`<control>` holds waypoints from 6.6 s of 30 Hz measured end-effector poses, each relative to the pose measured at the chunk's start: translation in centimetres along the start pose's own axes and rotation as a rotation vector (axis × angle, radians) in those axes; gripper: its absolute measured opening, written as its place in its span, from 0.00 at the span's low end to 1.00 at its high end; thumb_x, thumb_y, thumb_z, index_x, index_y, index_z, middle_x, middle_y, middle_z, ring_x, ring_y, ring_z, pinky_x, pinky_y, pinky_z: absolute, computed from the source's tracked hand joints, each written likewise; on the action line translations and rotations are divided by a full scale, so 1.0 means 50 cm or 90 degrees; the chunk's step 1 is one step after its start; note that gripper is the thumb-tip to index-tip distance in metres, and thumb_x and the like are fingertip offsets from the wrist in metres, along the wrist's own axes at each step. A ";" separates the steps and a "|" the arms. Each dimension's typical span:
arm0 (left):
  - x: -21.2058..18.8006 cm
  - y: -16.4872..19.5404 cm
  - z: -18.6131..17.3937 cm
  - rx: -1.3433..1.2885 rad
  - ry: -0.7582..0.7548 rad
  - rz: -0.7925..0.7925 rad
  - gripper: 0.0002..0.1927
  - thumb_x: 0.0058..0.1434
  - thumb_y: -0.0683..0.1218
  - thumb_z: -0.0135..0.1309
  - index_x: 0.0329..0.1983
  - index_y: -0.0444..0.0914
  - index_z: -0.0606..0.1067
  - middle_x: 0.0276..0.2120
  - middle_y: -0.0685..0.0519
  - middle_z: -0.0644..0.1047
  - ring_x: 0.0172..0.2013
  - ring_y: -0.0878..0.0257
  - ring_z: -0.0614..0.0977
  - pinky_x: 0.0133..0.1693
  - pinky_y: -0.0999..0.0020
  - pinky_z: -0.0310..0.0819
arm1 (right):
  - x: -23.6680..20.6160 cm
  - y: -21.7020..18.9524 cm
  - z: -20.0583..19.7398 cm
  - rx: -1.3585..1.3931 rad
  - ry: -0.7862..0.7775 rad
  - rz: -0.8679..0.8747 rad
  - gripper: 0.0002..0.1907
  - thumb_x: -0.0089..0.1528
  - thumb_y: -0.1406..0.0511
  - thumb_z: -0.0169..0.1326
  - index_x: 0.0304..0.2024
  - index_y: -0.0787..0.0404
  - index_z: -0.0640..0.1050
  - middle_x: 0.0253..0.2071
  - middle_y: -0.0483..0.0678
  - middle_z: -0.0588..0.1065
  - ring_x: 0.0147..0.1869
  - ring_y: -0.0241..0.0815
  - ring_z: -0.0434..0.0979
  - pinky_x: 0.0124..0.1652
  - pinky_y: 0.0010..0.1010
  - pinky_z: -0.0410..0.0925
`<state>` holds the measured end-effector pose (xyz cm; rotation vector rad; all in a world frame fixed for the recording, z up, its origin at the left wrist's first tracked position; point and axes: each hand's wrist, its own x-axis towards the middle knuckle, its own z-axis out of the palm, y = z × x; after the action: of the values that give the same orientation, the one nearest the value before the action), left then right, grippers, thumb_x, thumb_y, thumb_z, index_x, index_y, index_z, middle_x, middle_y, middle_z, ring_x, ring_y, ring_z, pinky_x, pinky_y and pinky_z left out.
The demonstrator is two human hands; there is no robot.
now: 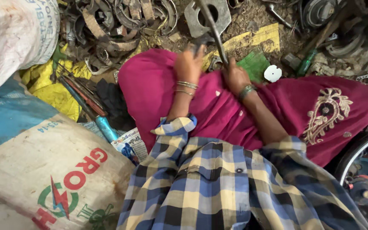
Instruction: The person sits on the floor and uses a hammer and pliers to repeatedly strike and adjust a curved metal part. They reposition the part several times and continue hammering it against a metal base plate.
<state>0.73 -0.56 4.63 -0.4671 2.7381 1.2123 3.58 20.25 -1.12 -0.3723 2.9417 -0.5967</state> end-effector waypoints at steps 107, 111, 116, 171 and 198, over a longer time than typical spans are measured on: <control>0.009 -0.053 0.009 0.081 0.205 0.179 0.17 0.62 0.59 0.60 0.42 0.43 0.81 0.29 0.44 0.82 0.30 0.43 0.84 0.32 0.50 0.76 | -0.007 0.054 -0.002 0.162 0.208 0.010 0.16 0.74 0.62 0.52 0.56 0.67 0.66 0.28 0.52 0.75 0.22 0.39 0.71 0.20 0.32 0.66; 0.008 -0.045 0.022 0.116 0.193 0.155 0.17 0.61 0.59 0.60 0.43 0.44 0.82 0.27 0.42 0.81 0.29 0.43 0.83 0.30 0.49 0.75 | -0.008 0.065 -0.036 0.465 0.380 0.039 0.12 0.78 0.63 0.52 0.54 0.65 0.66 0.29 0.52 0.71 0.27 0.38 0.71 0.27 0.33 0.67; 0.005 -0.026 0.023 0.096 0.184 0.155 0.16 0.62 0.58 0.60 0.42 0.44 0.82 0.27 0.44 0.82 0.29 0.43 0.83 0.30 0.48 0.75 | -0.014 0.026 -0.026 0.272 0.239 -0.064 0.12 0.75 0.63 0.52 0.52 0.65 0.66 0.29 0.57 0.73 0.28 0.52 0.74 0.26 0.41 0.71; 0.012 -0.051 0.039 0.134 0.228 0.152 0.23 0.62 0.63 0.58 0.42 0.40 0.82 0.25 0.41 0.80 0.28 0.42 0.83 0.28 0.48 0.75 | -0.023 0.057 -0.032 0.345 0.341 -0.073 0.11 0.78 0.67 0.54 0.54 0.69 0.67 0.32 0.57 0.76 0.31 0.51 0.76 0.36 0.44 0.70; 0.019 -0.038 0.018 0.089 0.246 0.139 0.22 0.62 0.61 0.59 0.37 0.36 0.81 0.26 0.39 0.81 0.28 0.41 0.83 0.31 0.48 0.76 | -0.021 0.053 -0.011 0.055 0.122 0.034 0.16 0.72 0.65 0.54 0.52 0.71 0.67 0.22 0.61 0.73 0.22 0.58 0.73 0.22 0.45 0.65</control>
<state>0.43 -1.32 2.51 -0.4346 3.2514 1.0549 3.93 23.11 -1.61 -0.2382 3.0809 -0.7896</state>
